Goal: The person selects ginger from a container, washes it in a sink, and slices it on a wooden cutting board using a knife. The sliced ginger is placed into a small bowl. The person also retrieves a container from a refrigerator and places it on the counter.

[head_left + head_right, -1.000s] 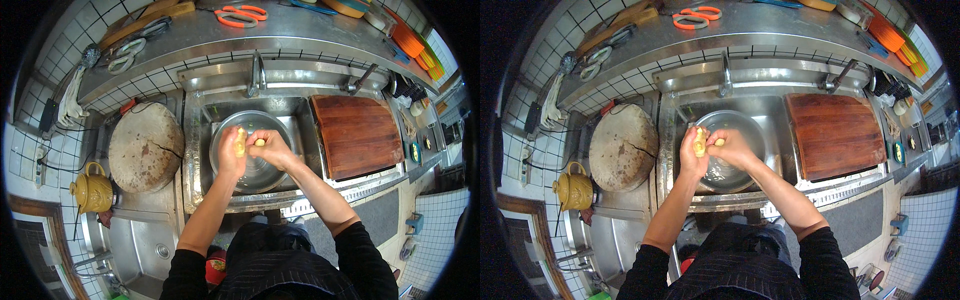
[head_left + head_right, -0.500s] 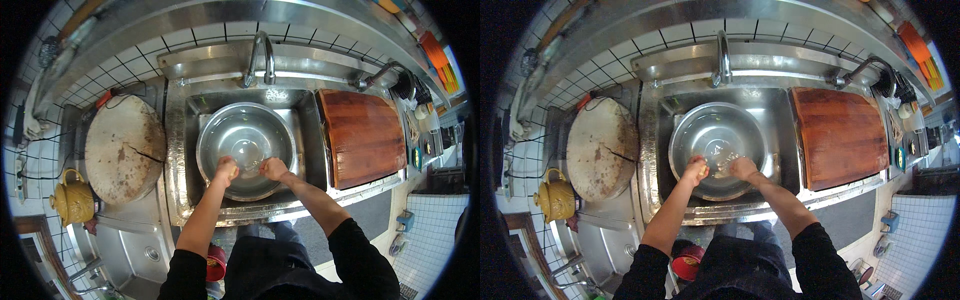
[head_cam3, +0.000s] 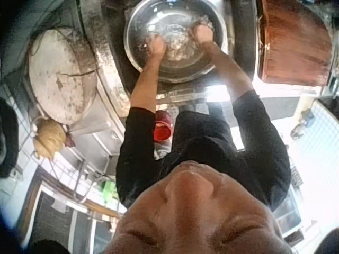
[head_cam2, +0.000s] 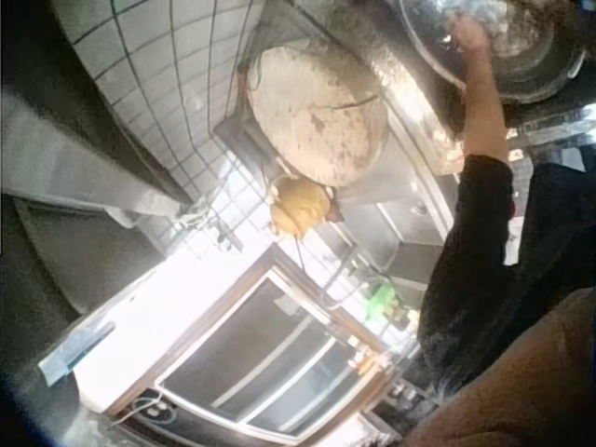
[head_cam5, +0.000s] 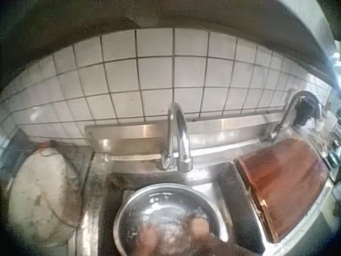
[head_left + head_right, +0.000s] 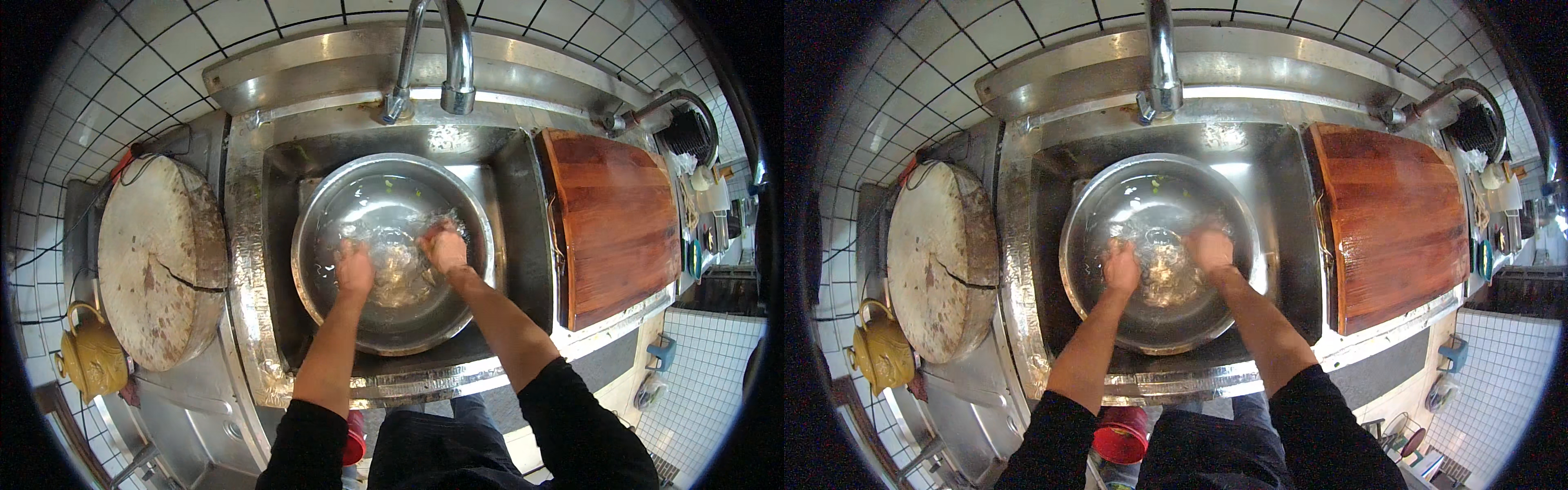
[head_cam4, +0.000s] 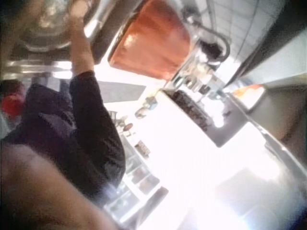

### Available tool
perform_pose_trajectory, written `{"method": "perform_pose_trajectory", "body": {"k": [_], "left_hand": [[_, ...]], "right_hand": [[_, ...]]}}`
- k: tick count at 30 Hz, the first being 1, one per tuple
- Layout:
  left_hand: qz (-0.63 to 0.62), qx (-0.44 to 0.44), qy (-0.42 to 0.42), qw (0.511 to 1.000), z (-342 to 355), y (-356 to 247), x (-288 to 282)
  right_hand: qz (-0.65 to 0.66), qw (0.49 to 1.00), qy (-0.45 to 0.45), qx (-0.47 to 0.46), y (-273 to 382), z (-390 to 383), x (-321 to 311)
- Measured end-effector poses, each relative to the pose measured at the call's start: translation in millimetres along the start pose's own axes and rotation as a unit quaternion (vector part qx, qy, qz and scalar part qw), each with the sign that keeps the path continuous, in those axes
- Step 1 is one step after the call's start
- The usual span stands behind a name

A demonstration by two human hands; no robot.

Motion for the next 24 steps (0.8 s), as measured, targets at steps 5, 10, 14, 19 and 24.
{"method": "perform_pose_trajectory", "body": {"k": [5, 10, 14, 19, 24], "left_hand": [[0.170, 0.236, 0.070, 0.954, 5.4, -30.2, 31.5], [0.146, 0.202, -0.046, 0.967, 1.6, -0.3, 15.1], [0.109, 0.297, 0.030, 0.948, -32.2, -29.7, -27.0], [-0.293, 0.305, 0.168, 0.890, -52.9, -90.9, -162.7], [-0.767, 0.192, 0.187, 0.583, -105.2, -114.1, -222.4]], "right_hand": [[-0.051, 0.953, -0.237, -0.181, 13.2, -14.1, 1.7], [-0.086, 0.994, 0.001, -0.074, 30.5, 2.6, 3.3], [-0.104, 0.959, -0.131, -0.228, 62.6, -32.1, -16.1], [0.265, 0.941, -0.062, -0.201, 43.0, -82.7, -195.4], [0.795, 0.537, 0.093, -0.266, 76.5, -147.4, -245.5]]}}
Point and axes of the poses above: each hand's wrist, its own z-axis towards the middle knuckle, its own x-axis out of the palm, y = z × x, the point moved 9 cm from there along z, towards the middle knuckle, and after that the axes turned 4 degrees about -z, right-handed, at the moved point
